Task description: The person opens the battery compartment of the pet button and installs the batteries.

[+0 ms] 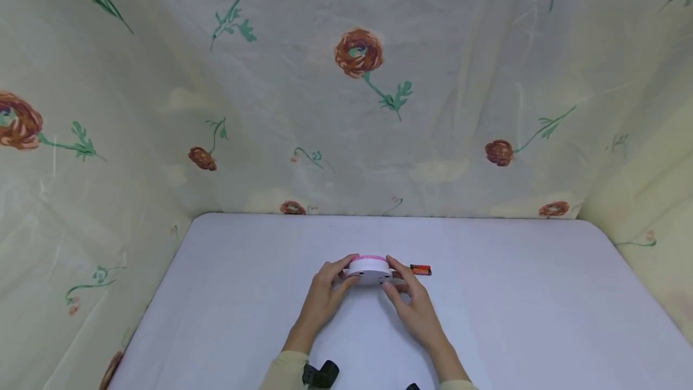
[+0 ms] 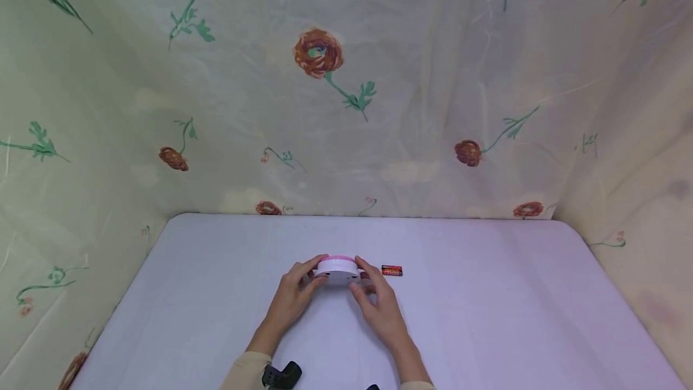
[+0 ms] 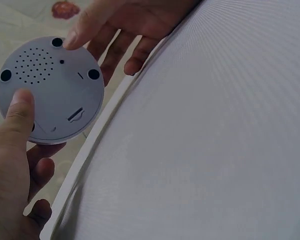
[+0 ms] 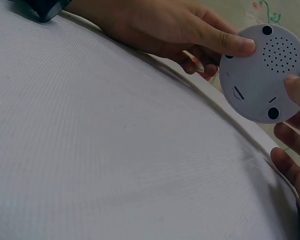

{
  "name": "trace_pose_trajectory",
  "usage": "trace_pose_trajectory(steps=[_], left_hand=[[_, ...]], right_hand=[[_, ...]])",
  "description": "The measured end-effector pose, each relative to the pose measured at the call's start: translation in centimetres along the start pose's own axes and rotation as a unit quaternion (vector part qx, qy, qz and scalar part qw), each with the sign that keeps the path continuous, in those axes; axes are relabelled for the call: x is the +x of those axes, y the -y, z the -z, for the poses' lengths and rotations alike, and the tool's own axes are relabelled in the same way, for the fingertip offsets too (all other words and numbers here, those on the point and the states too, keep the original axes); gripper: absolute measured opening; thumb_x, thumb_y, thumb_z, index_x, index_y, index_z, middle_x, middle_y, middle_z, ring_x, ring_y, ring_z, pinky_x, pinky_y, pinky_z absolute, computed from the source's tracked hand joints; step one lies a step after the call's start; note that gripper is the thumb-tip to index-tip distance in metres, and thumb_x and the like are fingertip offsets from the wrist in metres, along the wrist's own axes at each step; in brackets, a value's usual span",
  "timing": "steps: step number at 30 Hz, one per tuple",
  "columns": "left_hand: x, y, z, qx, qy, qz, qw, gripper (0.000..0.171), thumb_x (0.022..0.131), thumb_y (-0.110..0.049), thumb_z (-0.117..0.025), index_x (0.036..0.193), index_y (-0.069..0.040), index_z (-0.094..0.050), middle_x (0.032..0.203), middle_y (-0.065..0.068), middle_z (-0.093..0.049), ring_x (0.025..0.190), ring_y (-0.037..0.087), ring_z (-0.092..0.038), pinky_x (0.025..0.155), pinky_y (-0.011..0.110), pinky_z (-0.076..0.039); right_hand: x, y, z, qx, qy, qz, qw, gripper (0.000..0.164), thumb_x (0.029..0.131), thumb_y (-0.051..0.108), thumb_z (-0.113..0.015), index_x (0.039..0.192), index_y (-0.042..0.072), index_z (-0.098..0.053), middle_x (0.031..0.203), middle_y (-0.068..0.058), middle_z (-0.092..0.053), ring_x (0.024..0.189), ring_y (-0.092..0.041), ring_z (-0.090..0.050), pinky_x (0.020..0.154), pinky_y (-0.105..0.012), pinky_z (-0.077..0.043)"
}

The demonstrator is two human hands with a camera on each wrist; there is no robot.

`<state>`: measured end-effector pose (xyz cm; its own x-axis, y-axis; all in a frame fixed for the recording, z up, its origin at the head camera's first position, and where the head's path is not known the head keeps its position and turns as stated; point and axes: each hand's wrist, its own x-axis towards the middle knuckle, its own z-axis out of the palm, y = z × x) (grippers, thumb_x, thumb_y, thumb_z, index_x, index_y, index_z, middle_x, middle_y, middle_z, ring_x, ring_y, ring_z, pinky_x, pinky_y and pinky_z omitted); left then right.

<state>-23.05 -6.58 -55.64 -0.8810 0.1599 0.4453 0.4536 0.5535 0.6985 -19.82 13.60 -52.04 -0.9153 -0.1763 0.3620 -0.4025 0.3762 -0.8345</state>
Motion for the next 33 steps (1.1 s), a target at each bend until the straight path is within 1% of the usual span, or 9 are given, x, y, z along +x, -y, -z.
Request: trace_pose_trajectory(steps=[7,11,16,18,23,26,29,31,33], left_hand=[[0.1,-0.1,0.0,0.003,0.031,0.028,0.9991,0.05,0.089,-0.05,-0.054,0.13,-0.022,-0.058,0.088,-0.009,-0.06,0.079,0.004,-0.05,0.071,0.023,-0.045],[0.2,0.0,-0.1,-0.008,0.044,0.035,0.9983,0.051,0.089,-0.051,-0.054,0.128,-0.018,-0.06,0.087,-0.008,-0.062,0.078,0.004,-0.051,0.072,0.023,-0.045],[0.1,0.0,0.0,-0.033,0.067,0.064,0.9952,0.054,0.089,-0.055,-0.052,0.127,-0.018,-0.06,0.087,-0.008,-0.066,0.076,0.004,-0.052,0.071,0.021,-0.045],[0.0,0.0,0.1,-0.042,0.076,0.076,0.9933,0.055,0.089,-0.056,-0.052,0.128,-0.018,-0.059,0.09,-0.007,-0.068,0.077,0.003,-0.054,0.072,0.021,-0.047],[0.0,-0.2,0.1,-0.053,0.094,0.092,0.9899,0.054,0.089,-0.055,-0.052,0.129,-0.019,-0.059,0.098,-0.004,-0.071,0.083,0.002,-0.06,0.076,0.023,-0.05],[0.0,-0.2,0.1,-0.049,0.097,0.092,0.9899,0.052,0.089,-0.054,-0.054,0.127,-0.02,-0.059,0.097,-0.005,-0.07,0.083,0.002,-0.059,0.076,0.022,-0.05],[0.1,-0.4,0.2,-0.054,0.095,0.087,0.9901,0.053,0.085,-0.053,-0.061,0.128,-0.022,-0.058,0.096,-0.006,-0.067,0.081,0.003,-0.056,0.074,0.021,-0.048],[0.1,-0.4,0.2,-0.068,0.101,0.075,0.9897,0.061,0.079,-0.051,-0.069,0.132,-0.024,-0.054,0.103,-0.006,-0.064,0.083,0.003,-0.056,0.074,0.02,-0.048],[0.1,-0.5,0.2,-0.082,0.113,0.058,0.9885,0.076,0.072,-0.048,-0.077,0.139,-0.026,-0.046,0.115,-0.006,-0.06,0.088,0.004,-0.056,0.076,0.02,-0.048]], right_hand=[[0.1,-0.1,0.1,0.003,-0.008,-0.022,1.0,0.047,0.092,0.01,-0.06,0.137,0.008,-0.048,0.128,-0.012,-0.06,0.105,-0.014,-0.06,0.086,-0.027,-0.052],[0.2,-0.1,0.1,0.021,-0.017,-0.04,0.999,0.043,0.092,0.01,-0.061,0.134,0.01,-0.052,0.12,-0.011,-0.064,0.1,-0.01,-0.062,0.084,-0.023,-0.051],[0.1,-0.3,0.0,0.037,-0.021,-0.041,0.998,0.041,0.091,0.009,-0.061,0.131,0.008,-0.054,0.115,-0.01,-0.065,0.095,-0.007,-0.061,0.081,-0.02,-0.051],[0.1,-0.5,-0.1,0.039,-0.025,-0.032,0.998,0.04,0.091,0.008,-0.061,0.13,0.006,-0.054,0.113,-0.011,-0.065,0.093,-0.008,-0.062,0.081,-0.019,-0.052],[0.0,-2.5,-0.6,0.037,-0.032,-0.028,0.998,0.038,0.091,0.008,-0.062,0.127,0.006,-0.055,0.11,-0.011,-0.066,0.092,-0.009,-0.063,0.08,-0.018,-0.053],[-0.1,-3.4,-0.7,0.041,-0.027,-0.05,0.998,0.037,0.091,0.015,-0.062,0.127,0.011,-0.056,0.111,-0.009,-0.065,0.094,-0.006,-0.063,0.081,-0.018,-0.053],[-0.1,-3.7,-0.7,0.043,-0.021,-0.076,0.996,0.036,0.091,0.021,-0.063,0.126,0.013,-0.056,0.112,-0.007,-0.065,0.095,-0.005,-0.063,0.082,-0.017,-0.052],[-0.1,-3.7,-0.6,0.041,-0.017,-0.085,0.995,0.036,0.091,0.023,-0.063,0.125,0.013,-0.057,0.111,-0.007,-0.065,0.093,-0.006,-0.063,0.081,-0.017,-0.053],[0.0,-3.7,-0.7,0.038,-0.014,-0.092,0.995,0.035,0.091,0.022,-0.064,0.124,0.012,-0.057,0.109,-0.007,-0.066,0.091,-0.007,-0.064,0.08,-0.017,-0.053]])
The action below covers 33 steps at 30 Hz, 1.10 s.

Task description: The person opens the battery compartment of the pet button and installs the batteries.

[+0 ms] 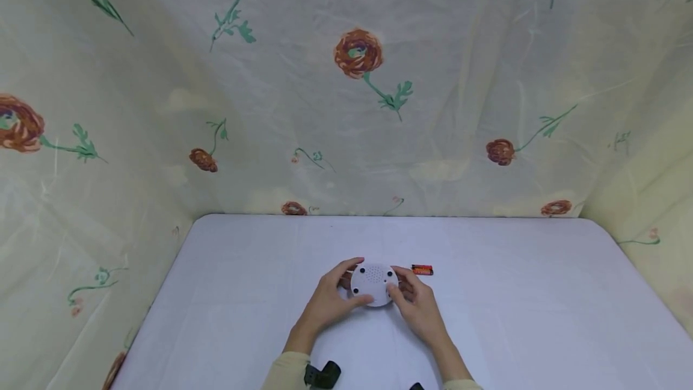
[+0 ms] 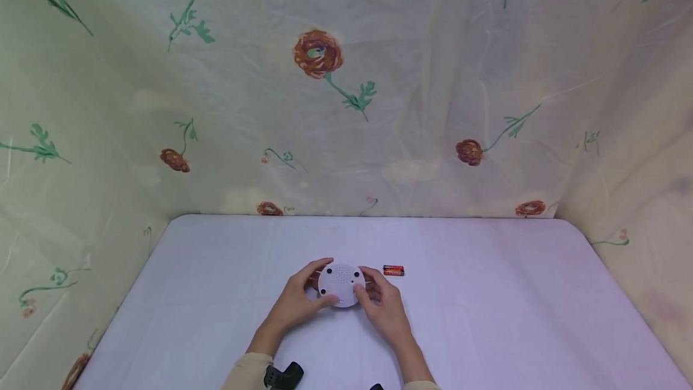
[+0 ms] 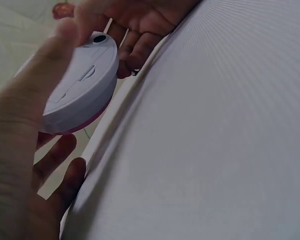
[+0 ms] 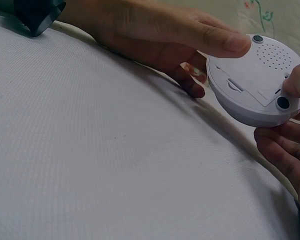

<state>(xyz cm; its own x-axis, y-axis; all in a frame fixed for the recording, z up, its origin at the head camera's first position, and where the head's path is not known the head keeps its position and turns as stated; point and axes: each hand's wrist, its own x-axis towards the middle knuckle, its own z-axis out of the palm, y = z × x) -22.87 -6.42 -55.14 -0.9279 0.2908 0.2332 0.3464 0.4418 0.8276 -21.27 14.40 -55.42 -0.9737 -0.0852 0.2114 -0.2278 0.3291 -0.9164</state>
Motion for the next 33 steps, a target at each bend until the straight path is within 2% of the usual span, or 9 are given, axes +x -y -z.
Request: trace_pose_trajectory(steps=[2,5,8,10,16,19,21,27,33], left_hand=[[0.0,0.0,-0.1,-0.004,0.017,-0.021,0.9996,0.093,0.066,-0.046,-0.082,0.145,-0.027,-0.036,0.128,-0.004,-0.052,0.097,0.007,-0.055,0.08,0.022,-0.048],[-0.1,-0.1,-0.2,0.02,0.046,-0.043,0.9978,0.112,0.06,-0.047,-0.086,0.149,-0.033,-0.021,0.14,-0.003,-0.038,0.119,0.011,-0.048,0.096,0.032,-0.047],[-0.3,0.0,-0.3,0.037,0.065,-0.055,0.9957,0.118,0.059,-0.047,-0.087,0.15,-0.038,-0.012,0.145,-0.002,-0.031,0.133,0.014,-0.037,0.107,0.043,-0.039],[-0.3,0.1,-0.4,0.04,0.067,-0.064,0.9949,0.118,0.06,-0.046,-0.087,0.15,-0.036,-0.011,0.147,-0.002,-0.03,0.137,0.015,-0.034,0.11,0.045,-0.035],[-0.4,0.5,-0.5,0.026,0.065,-0.064,0.9955,0.114,0.062,-0.04,-0.087,0.148,-0.029,-0.012,0.15,-0.002,-0.031,0.133,0.013,-0.038,0.109,0.039,-0.036],[-0.4,0.6,-0.6,0.019,0.066,-0.057,0.996,0.109,0.064,-0.037,-0.086,0.147,-0.025,-0.017,0.147,-0.004,-0.034,0.128,0.011,-0.042,0.104,0.035,-0.042],[-0.3,0.6,-0.6,0.015,0.063,-0.051,0.9966,0.105,0.065,-0.037,-0.086,0.146,-0.022,-0.02,0.144,-0.007,-0.037,0.122,0.008,-0.046,0.098,0.03,-0.045],[-0.1,0.4,-0.4,0.007,0.055,-0.039,0.9977,0.102,0.065,-0.041,-0.085,0.146,-0.026,-0.026,0.137,-0.012,-0.043,0.102,0.005,-0.048,0.084,0.02,-0.044],[0.0,0.3,-0.3,0.018,0.056,-0.027,0.9979,0.103,0.065,-0.045,-0.084,0.148,-0.027,-0.028,0.135,-0.009,-0.046,0.106,0.007,-0.047,0.09,0.024,-0.043]], right_hand=[[0.0,0.1,0.0,-0.002,0.001,-0.006,1.0,0.035,0.091,0.02,-0.064,0.124,0.011,-0.057,0.108,-0.008,-0.066,0.09,-0.008,-0.064,0.079,-0.018,-0.053],[-0.1,0.2,-0.1,-0.008,-0.003,-0.018,1.0,0.034,0.091,0.021,-0.064,0.123,0.01,-0.058,0.108,-0.007,-0.067,0.088,-0.006,-0.065,0.077,-0.017,-0.054],[-0.1,0.3,-0.2,-0.009,-0.004,-0.03,0.999,0.034,0.09,0.023,-0.064,0.121,0.009,-0.06,0.105,-0.007,-0.069,0.083,-0.006,-0.066,0.073,-0.018,-0.054],[-0.1,0.4,-0.3,-0.008,-0.002,-0.038,0.999,0.034,0.09,0.025,-0.065,0.12,0.009,-0.06,0.103,-0.007,-0.07,0.082,-0.006,-0.066,0.071,-0.018,-0.055],[-0.3,1.5,-0.2,-0.016,-0.005,-0.055,0.998,0.033,0.09,0.022,-0.065,0.118,0.005,-0.061,0.106,-0.013,-0.07,0.089,-0.013,-0.069,0.071,-0.016,-0.053],[-0.2,1.5,-0.2,-0.026,-0.006,-0.064,0.998,0.032,0.09,0.021,-0.065,0.118,0.005,-0.061,0.107,-0.013,-0.069,0.089,-0.014,-0.069,0.069,-0.016,-0.053],[-0.1,0.4,-0.4,-0.029,-0.009,-0.063,0.998,0.032,0.09,0.026,-0.065,0.117,0.008,-0.062,0.105,-0.01,-0.07,0.086,-0.01,-0.068,0.067,-0.016,-0.053],[0.0,0.5,-0.3,-0.036,-0.004,-0.053,0.998,0.032,0.092,0.032,-0.061,0.115,0.01,-0.062,0.095,-0.008,-0.071,0.075,-0.006,-0.065,0.063,-0.02,-0.052],[0.0,0.7,-0.1,-0.032,0.011,-0.072,0.997,0.03,0.093,0.037,-0.059,0.11,0.013,-0.062,0.086,-0.004,-0.07,0.068,-0.007,-0.062,0.062,-0.02,-0.051]])
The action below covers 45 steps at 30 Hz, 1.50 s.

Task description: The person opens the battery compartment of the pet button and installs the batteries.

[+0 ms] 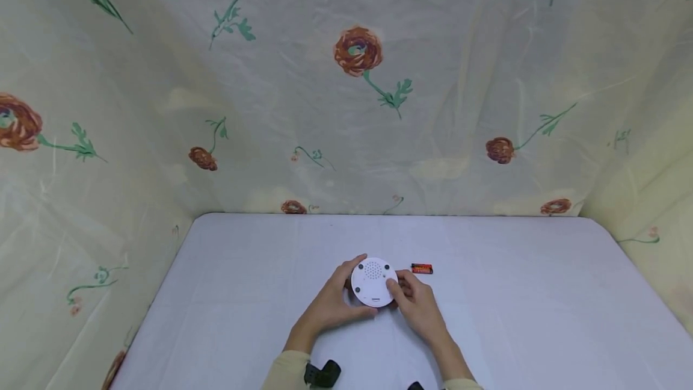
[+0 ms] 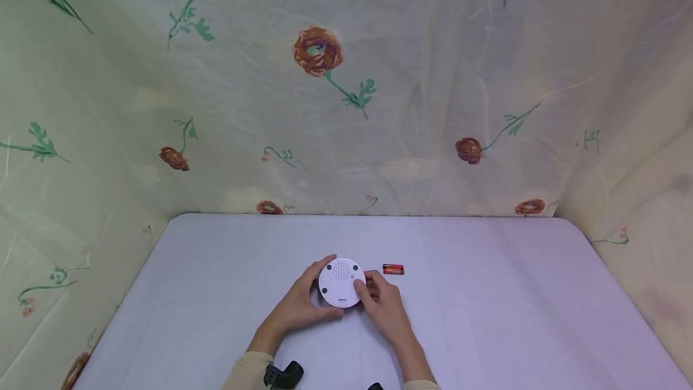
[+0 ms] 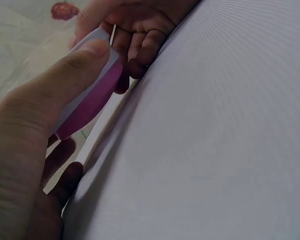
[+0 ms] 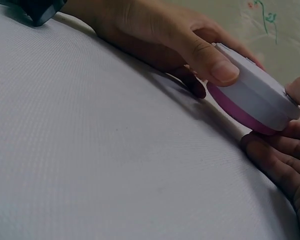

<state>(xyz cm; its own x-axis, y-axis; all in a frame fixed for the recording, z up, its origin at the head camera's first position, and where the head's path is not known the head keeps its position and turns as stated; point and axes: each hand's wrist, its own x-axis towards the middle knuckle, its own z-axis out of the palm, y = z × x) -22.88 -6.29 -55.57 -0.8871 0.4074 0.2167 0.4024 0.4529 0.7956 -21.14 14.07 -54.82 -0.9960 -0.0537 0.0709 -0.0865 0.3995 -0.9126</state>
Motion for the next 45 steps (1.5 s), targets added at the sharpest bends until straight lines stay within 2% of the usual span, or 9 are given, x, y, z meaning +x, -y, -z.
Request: trace_pose_trajectory(steps=[6,12,17,21,27,30,34,39,45], left_hand=[[-0.1,0.0,-0.1,0.025,0.006,0.005,0.9996,0.111,0.059,-0.052,-0.084,0.15,-0.028,-0.025,0.14,-0.004,-0.043,0.125,0.011,-0.042,0.107,0.039,-0.038],[-0.1,-0.1,-0.1,0.005,0.01,0.03,0.9995,0.107,0.062,-0.051,-0.084,0.148,-0.028,-0.025,0.143,-0.007,-0.043,0.128,0.01,-0.044,0.107,0.039,-0.039],[0.0,-0.3,0.1,0.024,0.013,0.041,0.9988,0.103,0.065,-0.055,-0.08,0.147,-0.027,-0.026,0.142,-0.003,-0.043,0.129,0.013,-0.043,0.107,0.043,-0.039],[0.0,-0.4,0.1,0.032,0.019,0.051,0.998,0.101,0.065,-0.058,-0.079,0.147,-0.03,-0.026,0.14,-0.002,-0.044,0.127,0.014,-0.045,0.105,0.044,-0.04],[0.0,-0.1,0.1,0.039,0.024,0.051,0.9977,0.099,0.068,-0.056,-0.077,0.148,-0.032,-0.024,0.141,-0.001,-0.043,0.127,0.014,-0.044,0.105,0.044,-0.04],[0.0,0.0,0.0,0.039,0.026,0.049,0.9977,0.101,0.069,-0.056,-0.077,0.149,-0.032,-0.02,0.143,0.001,-0.041,0.129,0.015,-0.043,0.106,0.045,-0.039],[-0.2,0.2,0.2,0.04,0.018,0.057,0.9974,0.1,0.069,-0.055,-0.077,0.149,-0.032,-0.021,0.145,0.001,-0.041,0.131,0.017,-0.042,0.106,0.045,-0.039],[-0.3,0.2,0.3,0.042,0.023,0.064,0.9968,0.097,0.066,-0.058,-0.077,0.146,-0.034,-0.028,0.143,-0.002,-0.044,0.13,0.018,-0.044,0.105,0.046,-0.039],[-0.2,-0.1,0.3,0.052,0.029,0.073,0.9955,0.097,0.065,-0.063,-0.075,0.146,-0.04,-0.027,0.144,-0.003,-0.044,0.129,0.019,-0.045,0.103,0.049,-0.04]], right_hand=[[0.0,0.2,0.1,-0.013,-0.003,0.004,1.0,0.031,0.092,0.034,-0.061,0.11,0.009,-0.063,0.089,-0.005,-0.07,0.076,-0.007,-0.064,0.063,-0.019,-0.051],[-0.1,0.2,0.1,-0.022,-0.002,0.002,1.0,0.034,0.092,0.033,-0.061,0.117,0.011,-0.06,0.096,-0.008,-0.071,0.082,-0.008,-0.067,0.066,-0.019,-0.051],[0.0,0.7,0.1,-0.037,0.006,0.008,0.999,0.04,0.092,0.036,-0.061,0.123,0.012,-0.056,0.105,-0.006,-0.068,0.072,-0.005,-0.064,0.062,-0.019,-0.049],[0.0,1.0,0.2,-0.059,0.002,0.035,0.998,0.042,0.091,0.033,-0.063,0.125,0.009,-0.055,0.114,-0.006,-0.059,0.069,-0.003,-0.06,0.061,-0.019,-0.049],[-0.2,1.0,0.2,-0.078,0.004,0.07,0.995,0.045,0.091,0.029,-0.064,0.13,0.012,-0.051,0.119,-0.007,-0.058,0.068,-0.001,-0.059,0.06,-0.019,-0.049],[-0.4,1.1,0.3,-0.083,0.006,0.072,0.994,0.049,0.09,0.027,-0.065,0.134,0.015,-0.048,0.121,-0.006,-0.057,0.066,-0.002,-0.058,0.06,-0.019,-0.049],[-0.4,1.5,0.0,-0.096,0.017,0.073,0.993,0.051,0.089,0.025,-0.066,0.135,0.014,-0.048,0.117,-0.005,-0.053,0.07,-0.003,-0.058,0.063,-0.019,-0.049],[-0.8,2.0,0.2,-0.146,0.03,0.07,0.986,0.059,0.086,0.03,-0.069,0.138,0.015,-0.045,0.122,-0.003,-0.049,0.076,-0.006,-0.053,0.067,-0.018,-0.047],[-1.2,3.1,0.9,-0.214,0.041,0.095,0.971,0.057,0.085,0.032,-0.07,0.137,0.018,-0.048,0.13,-0.003,-0.045,0.076,-0.007,-0.051,0.067,-0.019,-0.044]])
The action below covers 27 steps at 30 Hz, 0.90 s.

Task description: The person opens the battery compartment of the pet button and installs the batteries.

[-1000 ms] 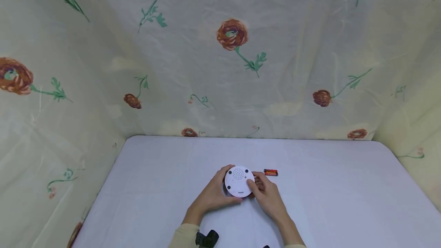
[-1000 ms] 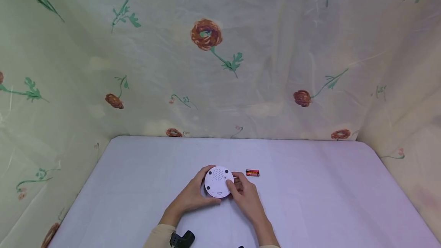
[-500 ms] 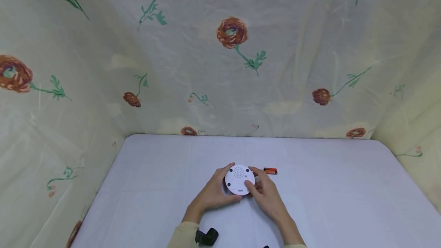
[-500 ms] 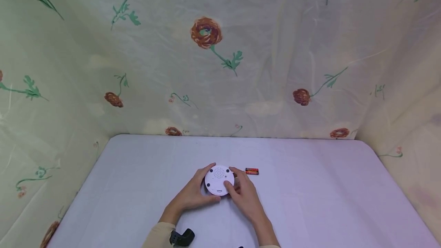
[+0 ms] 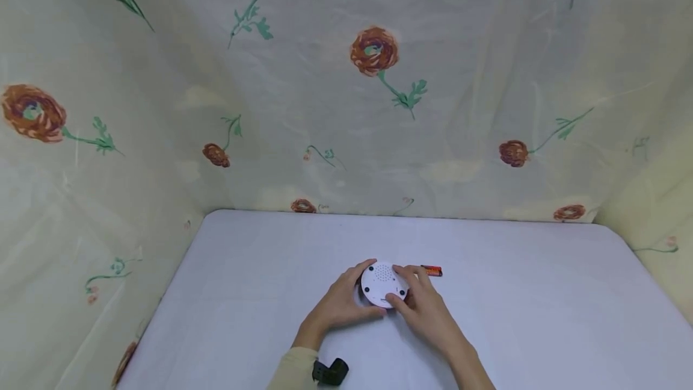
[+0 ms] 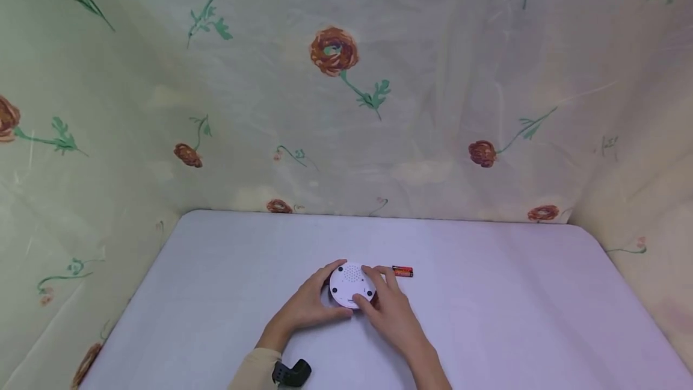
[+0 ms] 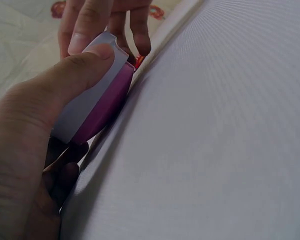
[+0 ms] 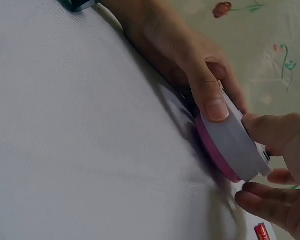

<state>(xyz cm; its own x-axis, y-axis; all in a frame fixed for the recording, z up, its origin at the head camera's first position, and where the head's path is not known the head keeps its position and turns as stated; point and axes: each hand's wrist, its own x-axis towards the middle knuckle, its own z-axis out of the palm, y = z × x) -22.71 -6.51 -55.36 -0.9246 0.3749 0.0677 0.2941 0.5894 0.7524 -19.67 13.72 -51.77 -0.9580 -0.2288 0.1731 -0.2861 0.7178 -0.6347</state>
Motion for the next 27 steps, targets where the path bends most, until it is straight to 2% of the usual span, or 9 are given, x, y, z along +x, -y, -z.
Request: trace_pose_trajectory(steps=[1,4,6,8,14,27], left_hand=[[0.0,0.0,0.0,0.0,-0.001,0.002,1.0,0.097,0.065,-0.063,-0.076,0.145,-0.041,-0.028,0.144,-0.003,-0.044,0.129,0.019,-0.045,0.103,0.048,-0.04],[0.1,0.1,0.1,-0.001,-0.001,0.002,1.0,0.096,0.064,-0.064,-0.075,0.145,-0.041,-0.028,0.143,-0.004,-0.045,0.128,0.018,-0.046,0.103,0.048,-0.04],[0.1,0.2,0.1,-0.006,-0.001,-0.001,1.0,0.096,0.064,-0.064,-0.075,0.145,-0.041,-0.029,0.143,-0.005,-0.046,0.128,0.017,-0.046,0.103,0.048,-0.041],[0.1,0.2,0.0,-0.007,-0.001,-0.004,1.0,0.095,0.065,-0.064,-0.075,0.145,-0.041,-0.029,0.142,-0.005,-0.047,0.127,0.017,-0.047,0.102,0.047,-0.042],[0.1,-0.1,0.2,-0.008,0.001,0.002,1.0,0.095,0.065,-0.064,-0.075,0.145,-0.041,-0.029,0.14,-0.003,-0.049,0.124,0.017,-0.048,0.1,0.047,-0.043],[0.2,-0.1,0.2,-0.01,0.007,0.001,0.9999,0.097,0.064,-0.065,-0.074,0.146,-0.041,-0.028,0.138,-0.003,-0.05,0.12,0.015,-0.049,0.098,0.044,-0.044]], right_hand=[[0.1,0.2,0.1,-0.01,0.003,0.003,1.0,0.057,0.085,0.032,-0.07,0.136,0.017,-0.049,0.131,-0.004,-0.044,0.076,-0.007,-0.051,0.068,-0.021,-0.044],[0.6,0.6,0.6,-0.044,0.005,0.031,0.999,0.051,0.083,0.03,-0.073,0.128,0.015,-0.057,0.133,-0.01,-0.044,0.093,-0.016,-0.058,0.081,-0.032,-0.051],[0.8,0.9,0.9,-0.069,0.004,0.065,0.995,0.044,0.081,0.028,-0.074,0.121,0.014,-0.062,0.13,-0.011,-0.048,0.104,-0.024,-0.056,0.088,-0.042,-0.05],[1.2,1.1,1.3,-0.099,0.0,0.109,0.989,0.037,0.079,0.026,-0.076,0.112,0.013,-0.067,0.124,-0.01,-0.054,0.114,-0.028,-0.052,0.094,-0.046,-0.048],[2.1,1.9,2.4,-0.172,0.028,0.181,0.968,0.03,0.077,0.025,-0.078,0.102,0.009,-0.072,0.108,-0.002,-0.062,0.104,-0.02,-0.056,0.09,-0.039,-0.049],[2.6,2.7,3.4,-0.247,0.07,0.217,0.942,0.029,0.08,0.029,-0.075,0.101,0.009,-0.07,0.104,0.0,-0.062,0.095,-0.017,-0.057,0.079,-0.032,-0.053]])
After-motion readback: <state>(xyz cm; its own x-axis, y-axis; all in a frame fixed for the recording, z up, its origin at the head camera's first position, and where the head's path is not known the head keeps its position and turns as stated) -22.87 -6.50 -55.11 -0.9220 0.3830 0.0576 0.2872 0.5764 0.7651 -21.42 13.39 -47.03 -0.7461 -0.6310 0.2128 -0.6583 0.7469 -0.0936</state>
